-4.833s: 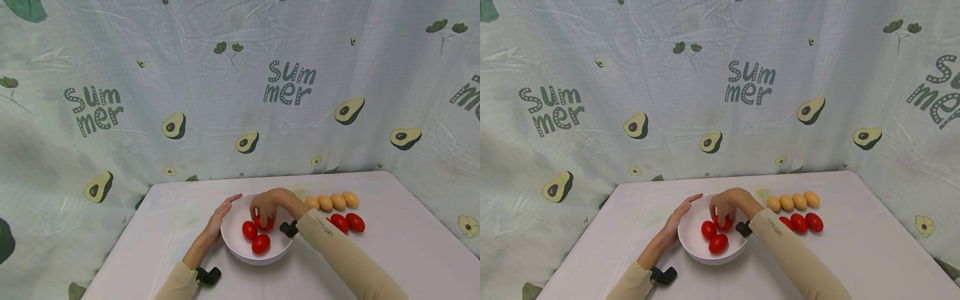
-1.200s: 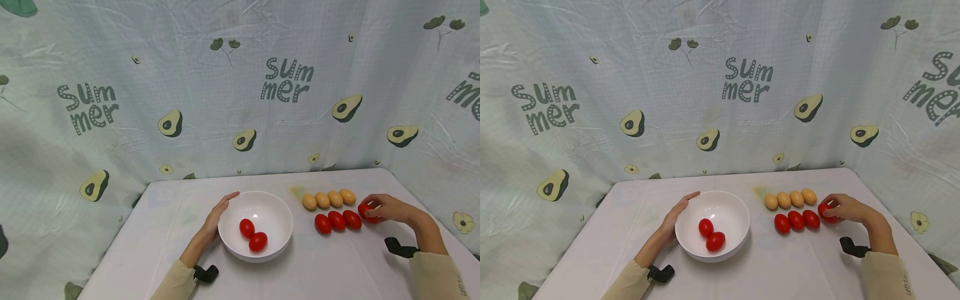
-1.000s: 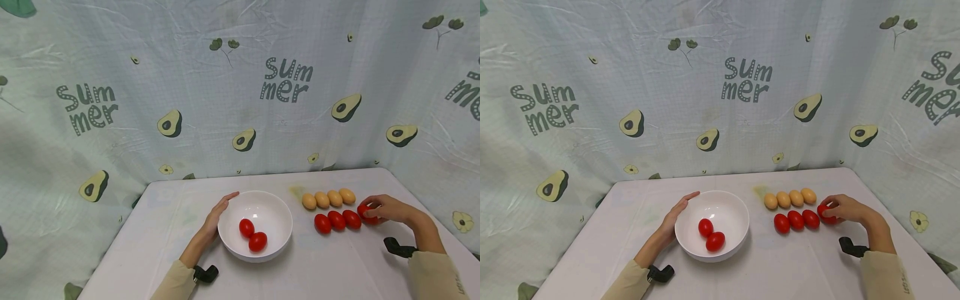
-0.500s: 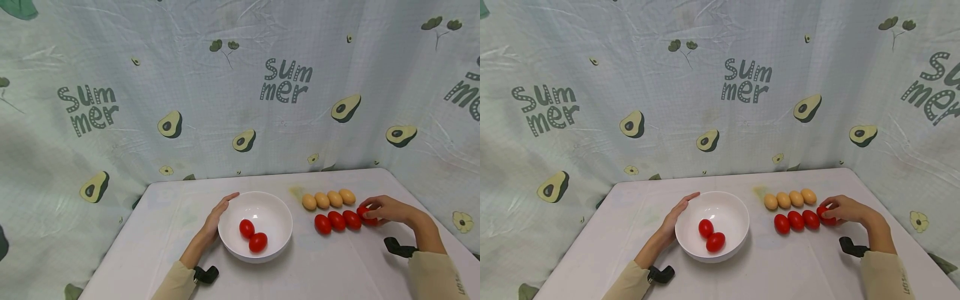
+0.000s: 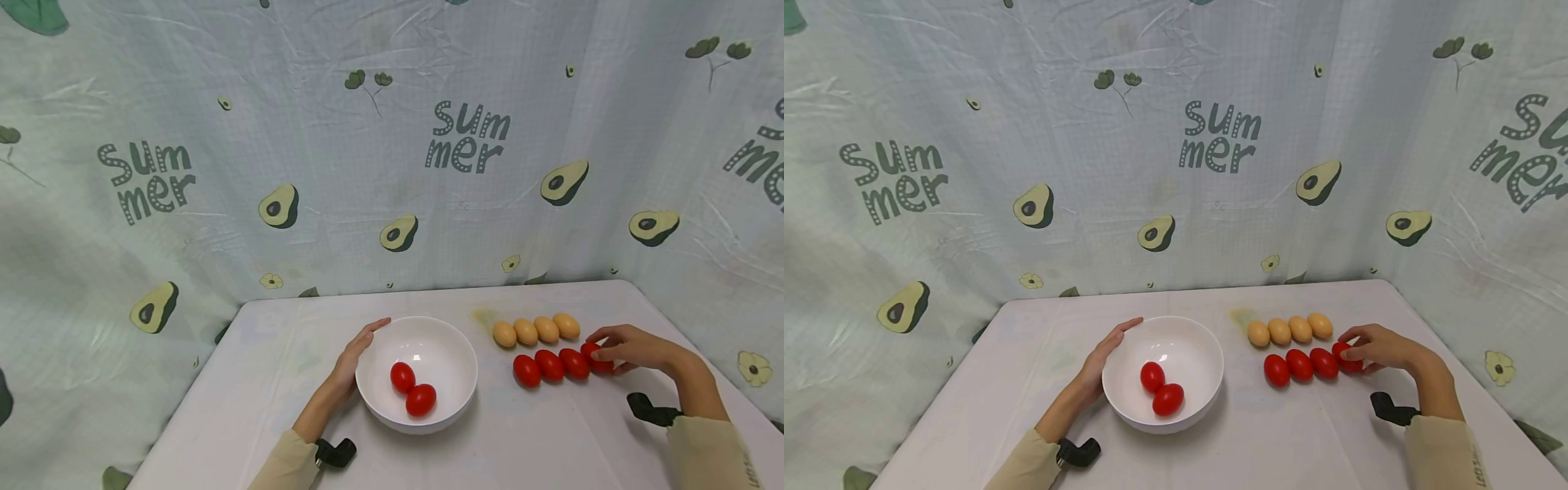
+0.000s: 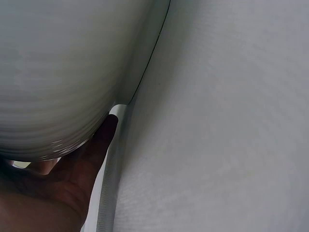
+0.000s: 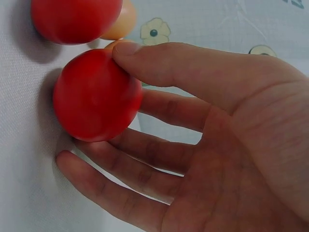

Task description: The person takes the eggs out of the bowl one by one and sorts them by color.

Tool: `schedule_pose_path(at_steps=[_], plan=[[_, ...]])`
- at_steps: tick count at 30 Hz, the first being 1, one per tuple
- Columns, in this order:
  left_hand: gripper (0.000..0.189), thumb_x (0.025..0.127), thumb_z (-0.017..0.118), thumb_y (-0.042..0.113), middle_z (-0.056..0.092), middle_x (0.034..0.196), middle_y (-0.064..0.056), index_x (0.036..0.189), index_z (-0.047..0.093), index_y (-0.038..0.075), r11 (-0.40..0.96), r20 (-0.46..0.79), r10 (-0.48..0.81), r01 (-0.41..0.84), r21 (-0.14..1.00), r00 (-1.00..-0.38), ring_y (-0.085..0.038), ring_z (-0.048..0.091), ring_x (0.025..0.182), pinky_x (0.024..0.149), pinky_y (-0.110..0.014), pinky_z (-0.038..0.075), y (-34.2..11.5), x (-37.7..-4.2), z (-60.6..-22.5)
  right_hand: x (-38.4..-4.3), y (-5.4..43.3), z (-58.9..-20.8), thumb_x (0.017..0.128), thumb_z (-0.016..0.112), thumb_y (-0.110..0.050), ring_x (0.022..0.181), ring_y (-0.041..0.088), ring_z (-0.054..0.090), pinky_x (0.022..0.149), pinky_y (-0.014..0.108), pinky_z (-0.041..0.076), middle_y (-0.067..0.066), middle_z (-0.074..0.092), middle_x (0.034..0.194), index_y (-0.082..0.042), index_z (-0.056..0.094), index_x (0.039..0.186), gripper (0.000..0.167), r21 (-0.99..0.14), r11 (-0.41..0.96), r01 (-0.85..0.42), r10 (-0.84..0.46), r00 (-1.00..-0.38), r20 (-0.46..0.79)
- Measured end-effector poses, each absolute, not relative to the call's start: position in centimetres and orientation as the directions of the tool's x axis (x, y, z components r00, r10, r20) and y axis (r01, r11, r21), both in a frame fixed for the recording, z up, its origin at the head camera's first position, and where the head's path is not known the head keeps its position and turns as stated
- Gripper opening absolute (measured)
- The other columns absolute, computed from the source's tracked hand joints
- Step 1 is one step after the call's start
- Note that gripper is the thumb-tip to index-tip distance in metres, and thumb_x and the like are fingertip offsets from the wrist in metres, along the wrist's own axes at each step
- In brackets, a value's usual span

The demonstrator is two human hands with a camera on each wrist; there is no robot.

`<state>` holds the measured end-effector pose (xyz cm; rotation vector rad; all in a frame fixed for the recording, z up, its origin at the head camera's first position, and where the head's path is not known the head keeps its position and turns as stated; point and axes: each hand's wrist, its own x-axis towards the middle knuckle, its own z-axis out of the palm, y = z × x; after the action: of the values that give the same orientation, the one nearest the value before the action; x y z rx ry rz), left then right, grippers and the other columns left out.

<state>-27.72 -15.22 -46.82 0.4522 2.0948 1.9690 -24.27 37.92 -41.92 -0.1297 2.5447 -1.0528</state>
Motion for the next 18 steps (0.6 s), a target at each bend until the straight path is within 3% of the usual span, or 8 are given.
schedule_pose_path(at_steps=[5,11,18], plan=[[0.053,0.112,0.025,0.037,0.033,0.169,-0.005,0.159,0.041,0.020,0.048,0.049,0.382,0.072,0.996,-0.923,-0.032,0.036,0.154,0.124,-0.042,0.035,-15.27,-27.81,-46.88,-24.41,38.01,-42.03,0.100,0.064,-0.023,0.102,0.020,0.063,0.086,0.044,0.064,0.025,0.063,0.123,0.015,0.047,0.137,0.056,-0.697,0.714,0.060,-0.230,-0.921,-0.315],[0.053,0.112,0.024,0.037,0.032,0.170,-0.006,0.159,0.040,0.018,0.050,0.050,0.389,0.075,0.996,-0.920,-0.032,0.037,0.153,0.121,-0.033,0.039,-15.36,-27.86,-47.02,-24.44,38.08,-42.09,0.101,0.063,-0.024,0.103,0.021,0.063,0.086,0.045,0.064,0.028,0.062,0.125,0.015,0.047,0.137,0.055,-0.700,0.712,0.059,-0.236,-0.919,-0.317],[0.052,0.112,0.025,0.037,0.032,0.170,-0.006,0.159,0.041,0.019,0.038,0.051,0.381,0.071,0.997,-0.923,-0.034,0.037,0.154,0.125,-0.045,0.033,-15.30,-27.83,-46.92,-24.51,37.68,-41.43,0.101,0.064,-0.025,0.103,0.024,0.065,0.086,0.048,0.063,0.030,0.064,0.122,0.014,0.050,0.135,0.053,-0.636,0.772,0.004,-0.213,-0.941,-0.263]])
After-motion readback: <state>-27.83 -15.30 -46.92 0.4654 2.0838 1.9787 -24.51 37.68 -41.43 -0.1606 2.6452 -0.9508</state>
